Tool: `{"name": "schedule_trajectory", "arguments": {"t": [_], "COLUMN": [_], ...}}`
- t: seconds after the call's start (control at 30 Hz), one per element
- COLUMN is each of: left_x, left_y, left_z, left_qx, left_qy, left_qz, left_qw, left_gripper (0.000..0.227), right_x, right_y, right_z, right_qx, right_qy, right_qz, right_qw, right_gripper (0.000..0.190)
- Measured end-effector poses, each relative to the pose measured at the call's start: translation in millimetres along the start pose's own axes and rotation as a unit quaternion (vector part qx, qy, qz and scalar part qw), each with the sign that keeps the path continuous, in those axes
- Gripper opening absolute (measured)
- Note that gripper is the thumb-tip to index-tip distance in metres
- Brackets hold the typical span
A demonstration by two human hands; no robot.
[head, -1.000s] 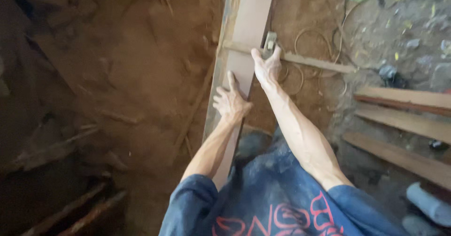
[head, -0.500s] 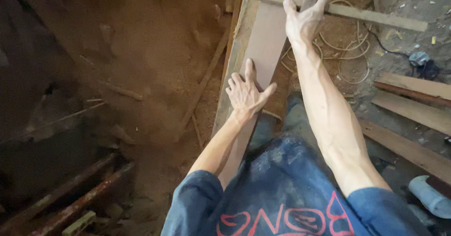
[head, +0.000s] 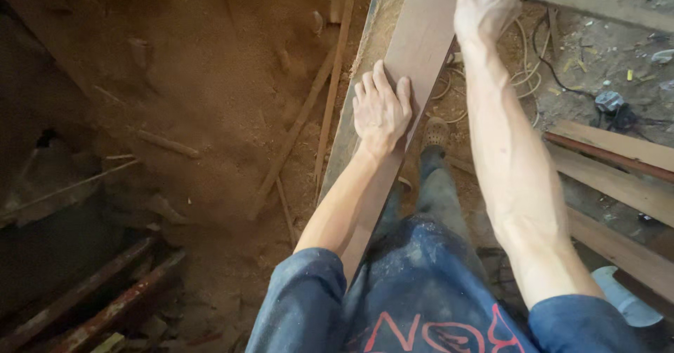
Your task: The person selects a wooden plank, positions it on a workbench, and uses a circular saw to cut it into smaller pieces. They then use a hand plane to smooth the cut edges and stack the finished pieces.
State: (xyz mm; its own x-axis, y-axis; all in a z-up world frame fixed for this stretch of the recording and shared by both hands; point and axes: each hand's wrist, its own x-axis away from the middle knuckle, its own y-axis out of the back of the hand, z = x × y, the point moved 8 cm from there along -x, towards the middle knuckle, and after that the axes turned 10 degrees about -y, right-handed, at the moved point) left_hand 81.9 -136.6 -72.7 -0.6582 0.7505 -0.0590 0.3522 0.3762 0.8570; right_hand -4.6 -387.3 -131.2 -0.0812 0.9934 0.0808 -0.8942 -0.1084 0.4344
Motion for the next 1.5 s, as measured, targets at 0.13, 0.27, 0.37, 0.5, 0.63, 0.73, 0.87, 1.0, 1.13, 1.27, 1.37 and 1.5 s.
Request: {"name": "schedule_trajectory", "arguments": {"t": [0.13, 0.27, 0.37, 0.5, 0.63, 0.73, 0.87, 1.0, 1.13, 1.27, 1.37, 1.5], "left_x": [-5.1, -8.5, -7.8, -4.2, -10.5, -11.0, -11.3, -14.1, -11.5, -17.9, -9.7, -15.4], "left_y": [10.2, 13.2, 10.5, 7.8, 13.2, 13.2, 11.3, 13.3, 11.7, 15.0, 9.2, 10.7], "left_z": [-5.4, -6.1, -7.2, -6.1, -7.4, -6.9, -4.3, -3.8, -4.1, -4.6, 1.6, -0.2], "left_qx": [0.006, 0.008, 0.010, 0.012, 0.020, 0.035, 0.035, 0.026, 0.029, 0.022, 0.016, 0.014], "left_qy": [-0.004, 0.000, 0.002, 0.024, 0.016, 0.013, 0.024, 0.025, 0.029, 0.013, 0.034, 0.027], "left_qz": [0.002, 0.009, 0.003, 0.032, 0.022, 0.026, 0.042, 0.041, 0.050, 0.033, 0.074, 0.065], "left_qw": [1.000, 1.000, 1.000, 0.999, 0.999, 0.999, 0.998, 0.999, 0.998, 0.999, 0.997, 0.997], "left_gripper": [0.064, 0.064, 0.065, 0.065, 0.065, 0.065, 0.065, 0.065, 0.064, 0.065, 0.063, 0.065], "right_x": [17.1, 99.6, 91.0, -11.6, -81.4, -78.2, -25.2, 24.5, -67.1, -178.0, -153.1, -40.4], "right_y": [11.4, 30.2, 29.7, 6.9, -8.2, -1.2, 7.9, 13.1, -12.7, -39.0, -31.0, -5.4], "right_z": [23.6, 19.7, 49.6, 50.2, 35.9, 51.3, 84.2, 49.3, 31.5, 52.0, 42.3, 41.6], "right_qx": [0.032, 0.100, 0.142, 0.055, 0.156, 0.154, 0.086, 0.126, 0.108, 0.056, 0.011, 0.097], "right_qy": [0.073, -0.122, -0.060, -0.060, -0.037, 0.035, 0.083, -0.122, -0.119, 0.039, -0.019, -0.164], "right_qz": [0.023, 0.071, 0.020, 0.006, -0.011, -0.057, 0.015, 0.061, 0.027, 0.001, 0.033, 0.081], "right_qw": [0.997, 0.985, 0.988, 0.997, 0.987, 0.986, 0.993, 0.983, 0.987, 0.998, 0.999, 0.978], "right_gripper": [0.094, 0.068, 0.071, 0.074, 0.063, 0.074, 0.090, 0.066, 0.064, 0.089, 0.095, 0.071]}}
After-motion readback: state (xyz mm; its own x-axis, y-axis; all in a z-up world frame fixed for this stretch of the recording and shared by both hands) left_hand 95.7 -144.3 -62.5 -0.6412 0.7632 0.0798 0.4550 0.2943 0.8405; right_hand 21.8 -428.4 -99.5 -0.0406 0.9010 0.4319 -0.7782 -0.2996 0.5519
